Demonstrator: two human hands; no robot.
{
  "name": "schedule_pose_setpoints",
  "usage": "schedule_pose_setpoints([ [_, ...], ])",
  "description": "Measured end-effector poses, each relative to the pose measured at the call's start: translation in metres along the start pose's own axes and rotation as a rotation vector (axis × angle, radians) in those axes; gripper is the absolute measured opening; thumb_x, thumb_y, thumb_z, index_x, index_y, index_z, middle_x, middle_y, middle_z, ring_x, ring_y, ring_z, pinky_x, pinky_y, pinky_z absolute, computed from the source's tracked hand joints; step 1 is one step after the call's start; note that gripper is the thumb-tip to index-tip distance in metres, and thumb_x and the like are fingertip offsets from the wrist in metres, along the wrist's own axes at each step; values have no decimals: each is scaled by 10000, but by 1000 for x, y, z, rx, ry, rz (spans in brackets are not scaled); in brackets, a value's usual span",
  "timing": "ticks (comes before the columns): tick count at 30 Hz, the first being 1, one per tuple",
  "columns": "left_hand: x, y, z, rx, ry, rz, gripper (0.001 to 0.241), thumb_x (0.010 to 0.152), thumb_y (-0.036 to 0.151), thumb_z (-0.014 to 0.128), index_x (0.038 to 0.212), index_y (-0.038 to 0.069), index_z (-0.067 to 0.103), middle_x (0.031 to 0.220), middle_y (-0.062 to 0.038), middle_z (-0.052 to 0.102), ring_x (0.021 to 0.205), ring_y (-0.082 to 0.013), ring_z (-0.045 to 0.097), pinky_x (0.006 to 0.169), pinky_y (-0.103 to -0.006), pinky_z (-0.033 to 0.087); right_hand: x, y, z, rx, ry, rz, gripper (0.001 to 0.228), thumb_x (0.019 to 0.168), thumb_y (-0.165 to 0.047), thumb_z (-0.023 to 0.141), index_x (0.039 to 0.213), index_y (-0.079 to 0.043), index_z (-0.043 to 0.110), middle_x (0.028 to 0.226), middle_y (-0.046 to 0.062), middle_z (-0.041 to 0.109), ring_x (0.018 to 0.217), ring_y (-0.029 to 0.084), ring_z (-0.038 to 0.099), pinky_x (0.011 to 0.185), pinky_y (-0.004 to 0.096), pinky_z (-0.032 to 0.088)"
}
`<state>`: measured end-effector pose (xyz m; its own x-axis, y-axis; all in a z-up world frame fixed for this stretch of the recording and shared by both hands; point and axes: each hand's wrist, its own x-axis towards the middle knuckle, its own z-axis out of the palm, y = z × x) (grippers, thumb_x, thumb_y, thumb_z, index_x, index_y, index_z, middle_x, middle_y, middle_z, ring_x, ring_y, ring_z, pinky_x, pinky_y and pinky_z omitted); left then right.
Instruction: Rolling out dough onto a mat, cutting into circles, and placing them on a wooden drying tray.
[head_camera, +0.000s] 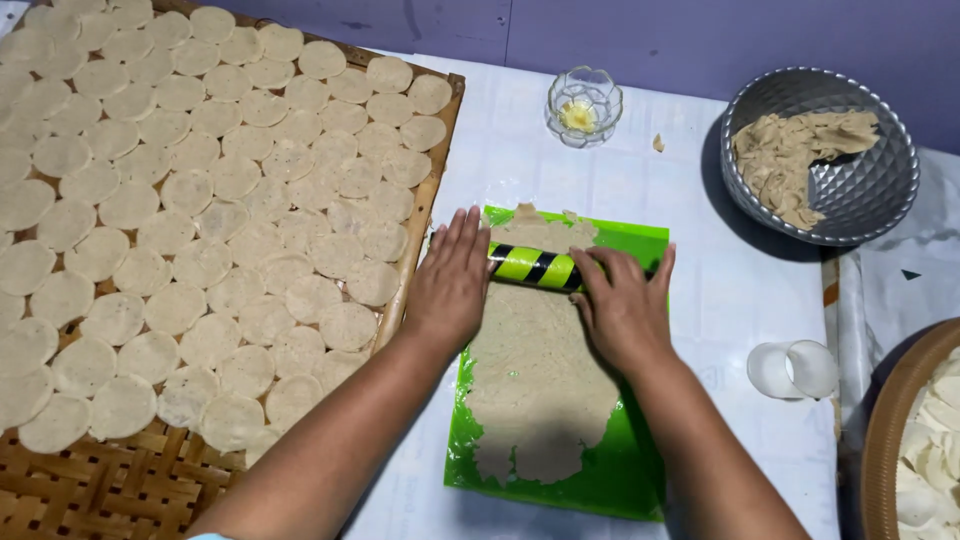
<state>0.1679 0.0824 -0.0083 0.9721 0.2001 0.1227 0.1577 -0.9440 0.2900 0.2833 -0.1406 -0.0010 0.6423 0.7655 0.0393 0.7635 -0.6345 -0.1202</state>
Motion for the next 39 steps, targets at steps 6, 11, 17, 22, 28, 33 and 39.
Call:
schedule_pose_setpoints([
  [6, 6, -6, 13, 0, 0, -6, 596, 1112, 376, 335, 1570, -6, 318, 1628, -256, 323, 1536, -372, 271, 1257, -488, 183, 8, -23, 15, -15, -21, 191, 691, 1088, -528, 323, 1629, -98, 297, 1602, 206, 401, 1527, 330, 308, 1138, 793, -70],
  [11, 59, -13, 14, -45, 25, -99, 610, 1118, 391, 265, 1535, -35, 391, 1610, -275, 358, 1526, -391, 301, 1237, -489, 224, 67, 6, 24, 2, -1, 263, 681, 1121, -542, 258, 1570, -50, 400, 1598, 201, 431, 1526, 313, 346, 1156, 753, -90],
  [17, 137, -39, 28, -24, -241, -284, 666, 1080, 435, 156, 1620, 58, 255, 1719, -159, 122, 1596, -320, 80, 1288, -488, 3, 134, 54, 34, 25, -20, 231, 671, 1089, -702, 197, 1297, -147, 514, 1243, 112, 515, 1262, 331, 527, 1087, 552, 301],
  [22, 145, -32, 1, -91, -158, -352, 603, 1115, 351, 189, 1618, 22, 235, 1715, -183, 102, 1598, -313, 65, 1301, -471, 20, 134, 65, -2, 552, -105, 64, 299, 1052, -429, 580, 1148, -150, 630, 1138, 144, 634, 1187, 415, 584, 1016, 573, 419],
  [28, 146, -31, 9, -99, 83, -269, 594, 1086, 422, 247, 1514, 45, 412, 1660, -132, 264, 1547, -279, 143, 1260, -461, 91, 104, 45, -38, 109, -86, -74, 459, 773, -282, 822, 1184, -131, 686, 1163, 83, 649, 1131, 291, 552, 1022, 439, 322],
  [33, 72, 7, -36, -49, 44, 2, 538, 1101, 401, 248, 1378, 102, 600, 1581, -144, 442, 1530, -276, 271, 1274, -487, 62, 26, 31, -55, -5, 6, -29, 525, 831, -376, 783, 1273, -149, 616, 1171, 79, 610, 1155, 286, 542, 1052, 477, 342],
  [39, -32, 28, -35, -77, -55, 132, 488, 944, 180, 464, 1392, 26, 579, 1556, -257, 458, 1508, -393, 346, 1253, -575, 141, -81, -13, -25, 96, -195, 40, 599, 846, -475, 750, 1356, -227, 557, 1227, 25, 576, 1259, 248, 525, 1117, 532, 342],
])
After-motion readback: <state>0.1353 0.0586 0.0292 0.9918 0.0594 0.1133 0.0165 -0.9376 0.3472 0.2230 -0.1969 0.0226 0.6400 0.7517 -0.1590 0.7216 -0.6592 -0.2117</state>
